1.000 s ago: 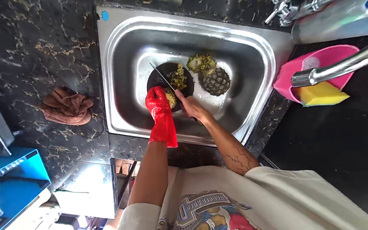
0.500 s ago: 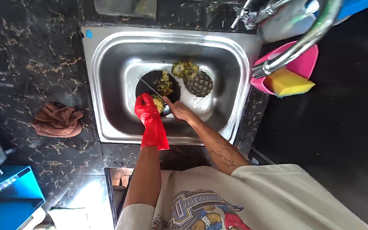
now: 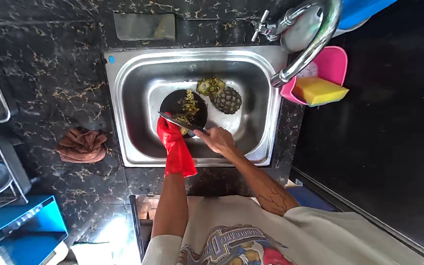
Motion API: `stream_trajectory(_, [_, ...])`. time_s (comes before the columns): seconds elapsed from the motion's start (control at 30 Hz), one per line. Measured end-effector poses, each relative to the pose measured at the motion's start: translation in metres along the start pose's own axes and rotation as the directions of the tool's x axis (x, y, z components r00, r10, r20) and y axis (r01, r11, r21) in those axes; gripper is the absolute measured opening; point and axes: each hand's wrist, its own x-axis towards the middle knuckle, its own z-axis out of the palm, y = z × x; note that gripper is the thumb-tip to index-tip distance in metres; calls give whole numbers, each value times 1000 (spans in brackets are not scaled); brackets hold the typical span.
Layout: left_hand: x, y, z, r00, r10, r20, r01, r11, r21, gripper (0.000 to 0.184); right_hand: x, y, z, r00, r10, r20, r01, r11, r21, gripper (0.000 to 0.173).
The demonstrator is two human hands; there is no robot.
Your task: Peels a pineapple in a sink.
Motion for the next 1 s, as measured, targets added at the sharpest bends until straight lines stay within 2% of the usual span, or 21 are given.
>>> stream_trajectory(0.07, [1, -4, 8, 999, -22, -47, 22, 1000, 9, 28, -5, 0, 10, 998, 13, -55, -15, 1000, -22, 89])
stream_trajectory(0.17, [0, 7, 11, 988, -136, -70, 139, 989, 47, 25, -15, 6, 29, 979, -12, -201, 10, 1000, -11, 86])
stream_trajectory(0.23, [-1, 14, 13, 978, -189, -89, 192, 981, 29, 25, -11, -2, 24, 986, 10, -164, -19, 998, -58, 86])
stream_trajectory(0.3, [-1, 16, 13, 976, -196, -96, 196, 981, -5, 27, 5, -18, 12, 997, 48, -62, -54, 993, -102, 89])
stream_trajectory(0.4, [2, 15, 13, 973, -210, -91, 215, 976, 43, 26, 12, -27, 5, 1000, 0, -31, -1, 999, -38, 88])
stream_trajectory(0.53, [7, 12, 17, 976, -188, -110, 196, 978, 71, 21, 9, -23, 1, 999, 43, -14, -43, 999, -34, 87])
stream_trajectory(0.63, [7, 14, 17, 976, -186, -110, 193, 980, 55, 26, 29, -30, 2, 1000, 26, 17, -27, 998, 65, 87])
stream_trajectory(0.7, [5, 9, 15, 978, -176, -109, 182, 982, 56, 24, 40, -24, 7, 996, -24, 89, 10, 987, 160, 88])
stream_trajectory(0.77, [9, 11, 14, 981, -169, -96, 175, 983, 60, 25, 36, -13, 2, 991, -52, 122, 29, 983, 181, 86])
stream_trajectory(0.9, [9, 2, 16, 983, -152, -107, 156, 987, 32, 24, 27, -1, 2, 991, -9, 132, -7, 992, 122, 85])
stream_trajectory(1.0, [15, 6, 19, 982, -146, -118, 147, 989, 3, 24, 48, -19, 4, 996, -14, 91, 1, 989, 145, 85])
